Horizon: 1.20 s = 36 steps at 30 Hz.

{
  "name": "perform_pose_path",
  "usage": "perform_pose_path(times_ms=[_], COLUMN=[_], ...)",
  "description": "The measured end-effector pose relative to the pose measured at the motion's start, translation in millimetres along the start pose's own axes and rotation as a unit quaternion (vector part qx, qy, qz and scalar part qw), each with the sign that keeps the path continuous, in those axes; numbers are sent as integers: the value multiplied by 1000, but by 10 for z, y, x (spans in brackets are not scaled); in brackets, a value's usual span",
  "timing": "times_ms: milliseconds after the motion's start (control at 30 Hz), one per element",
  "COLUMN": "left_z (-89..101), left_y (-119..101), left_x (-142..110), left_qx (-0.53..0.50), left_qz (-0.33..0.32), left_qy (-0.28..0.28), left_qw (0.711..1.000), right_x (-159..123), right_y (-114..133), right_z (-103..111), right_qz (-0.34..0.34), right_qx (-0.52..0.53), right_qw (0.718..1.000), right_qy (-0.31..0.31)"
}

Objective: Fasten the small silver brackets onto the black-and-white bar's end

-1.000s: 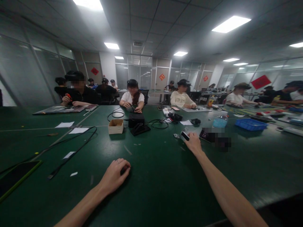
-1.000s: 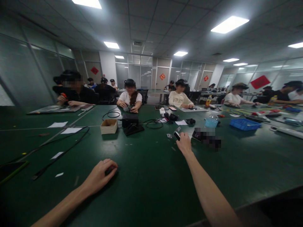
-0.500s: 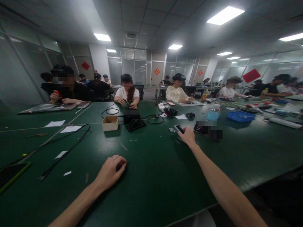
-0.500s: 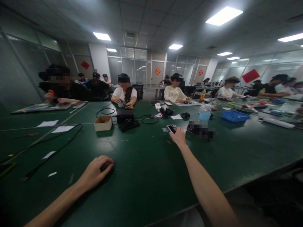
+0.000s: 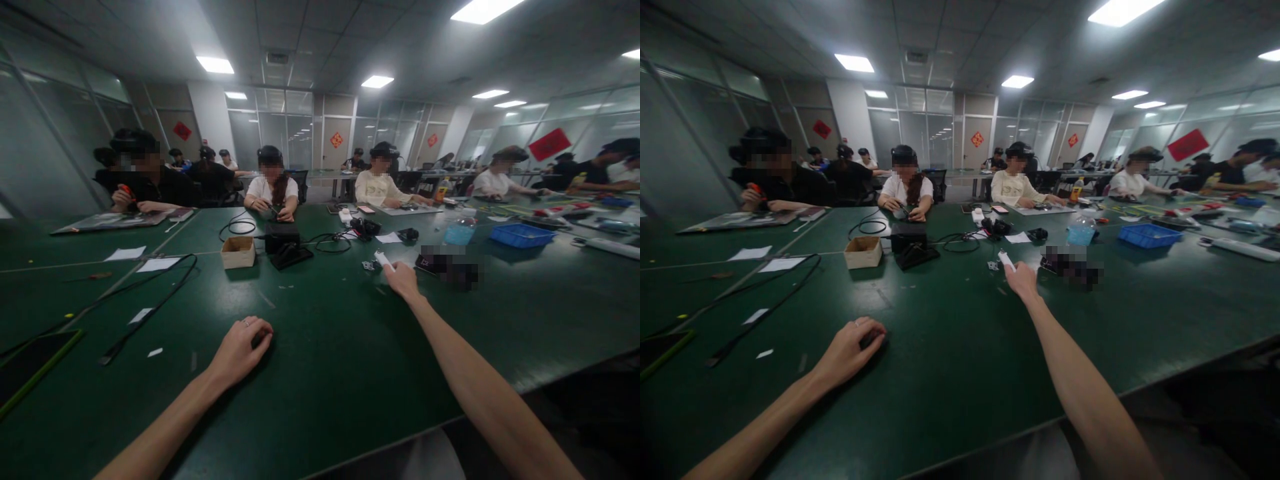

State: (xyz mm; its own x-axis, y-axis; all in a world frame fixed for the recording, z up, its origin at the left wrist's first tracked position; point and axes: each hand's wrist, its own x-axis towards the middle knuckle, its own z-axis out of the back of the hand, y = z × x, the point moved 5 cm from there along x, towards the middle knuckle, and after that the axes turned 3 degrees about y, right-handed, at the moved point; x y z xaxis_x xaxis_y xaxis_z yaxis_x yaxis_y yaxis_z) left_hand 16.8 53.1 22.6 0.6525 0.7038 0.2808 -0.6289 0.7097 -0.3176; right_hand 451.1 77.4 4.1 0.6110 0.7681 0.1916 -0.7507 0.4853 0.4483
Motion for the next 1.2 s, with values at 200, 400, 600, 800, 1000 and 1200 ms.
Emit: perform_pose_path(times_ms=[200,400,600,800,1000,1200], left_z=[-3,-1,4,18,9,17], left_y=[-8,-5,7,3,13,3], left_x=[2,0,1,2,3,2], left_qx=[-3,2,-5,-10,-10,-3], left_qz=[-2,-1,-3,0,-1,1], left_qy=[-1,-8,-17,-18,-13,-11], left_qw=[1000,1000,1000,1000,1000,1000], right_x=[5,9,8,0,-19,-25], right_y=[-19,-15,-2,4,17,65], right_z=[15,15,51,86,63,62], right_qz=[-4,0,-1,1,-11,-15], right_qx=[-8,-29,-45,-46,-39,-21], right_qw=[1000,999,999,999,999,1000], right_qy=[9,25,21,17,5,-7])
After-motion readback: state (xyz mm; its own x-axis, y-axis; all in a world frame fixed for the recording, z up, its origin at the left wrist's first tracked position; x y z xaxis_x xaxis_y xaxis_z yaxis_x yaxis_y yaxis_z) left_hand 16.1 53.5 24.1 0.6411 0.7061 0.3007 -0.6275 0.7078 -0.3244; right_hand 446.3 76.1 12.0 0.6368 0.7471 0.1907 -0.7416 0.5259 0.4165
